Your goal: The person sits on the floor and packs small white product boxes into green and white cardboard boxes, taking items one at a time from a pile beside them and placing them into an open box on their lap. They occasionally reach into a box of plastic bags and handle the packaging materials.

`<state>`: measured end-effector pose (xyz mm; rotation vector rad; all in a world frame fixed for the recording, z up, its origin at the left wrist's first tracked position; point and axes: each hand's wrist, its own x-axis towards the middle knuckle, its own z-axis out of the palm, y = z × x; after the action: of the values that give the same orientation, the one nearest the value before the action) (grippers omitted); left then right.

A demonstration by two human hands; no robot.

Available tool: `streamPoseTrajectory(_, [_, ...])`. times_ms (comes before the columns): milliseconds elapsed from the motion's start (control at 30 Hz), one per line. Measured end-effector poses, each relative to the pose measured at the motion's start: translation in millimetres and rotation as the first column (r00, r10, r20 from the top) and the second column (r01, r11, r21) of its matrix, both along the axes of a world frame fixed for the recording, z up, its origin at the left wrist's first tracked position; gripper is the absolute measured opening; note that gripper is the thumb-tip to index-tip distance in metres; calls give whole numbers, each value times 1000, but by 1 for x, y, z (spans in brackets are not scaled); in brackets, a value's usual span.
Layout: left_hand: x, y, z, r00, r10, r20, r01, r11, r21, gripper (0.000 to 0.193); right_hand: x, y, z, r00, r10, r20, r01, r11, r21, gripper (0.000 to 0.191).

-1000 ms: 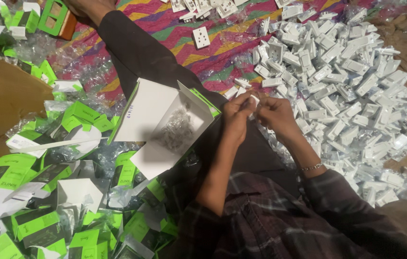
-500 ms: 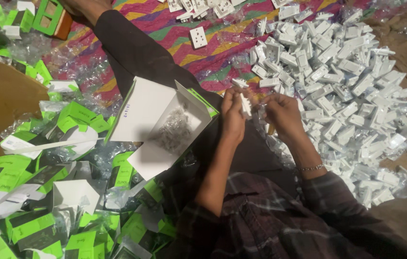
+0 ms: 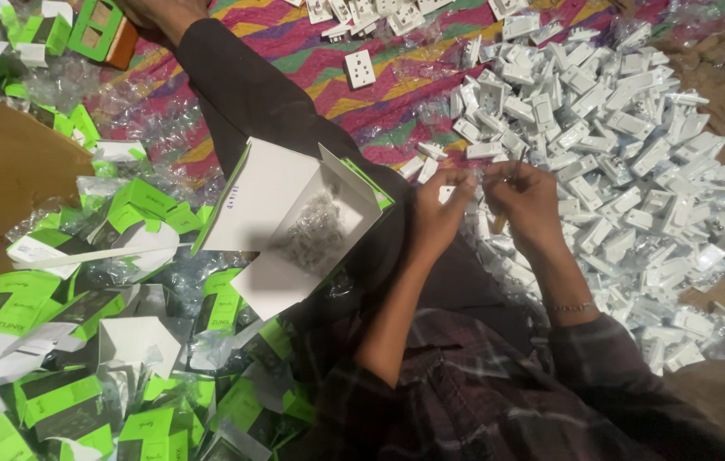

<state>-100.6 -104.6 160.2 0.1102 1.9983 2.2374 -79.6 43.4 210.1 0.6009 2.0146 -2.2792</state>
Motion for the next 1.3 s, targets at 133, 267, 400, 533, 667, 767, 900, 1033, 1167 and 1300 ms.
streamPoseTrajectory(133, [-1,-4,1,988,-67,137,47,989,140,26,-4,8,4,998,48,31,-46,996,-79,21])
streamPoseTrajectory(267, [-4,-7,-3,950,-166,264,87,954,288,25,-9,2,3,995,96,41,-70,901,-428,34])
streamPoseTrajectory(400, [-7,-7,-8,953,-152,264,61,944,324,25,5,-14,2,937,50,-345,60,952,301,41])
streamPoseTrajectory(533, [-7,-7,-12,941,-99,325,-5,952,306,26,12,-9,-2,875,332,-352,-94,830,549,38])
streamPoseTrajectory(667, [-8,-7,-19,947,-114,302,20,955,296,29,8,8,-5,897,392,-203,-225,803,552,38])
streamPoseTrajectory(767, [-9,-5,-26,949,-169,265,89,952,292,29,4,18,2,893,433,-122,-285,753,593,25])
streamPoseTrajectory(900, [-8,-4,-31,943,-259,209,158,901,405,26,-2,22,18,808,511,-293,-303,787,538,22])
streamPoseTrajectory(1033, [-8,-10,-27,950,-304,78,232,849,475,21,-6,17,20,868,434,-242,-336,871,358,21])
streamPoseTrajectory(1167, [-9,-10,-17,952,-282,123,212,891,401,21,-4,6,7,915,327,-235,-249,918,308,20])
streamPoseTrajectory(1300, [-9,-9,-10,972,-227,54,199,929,312,21,-8,-2,-2,987,148,-65,-140,984,105,14])
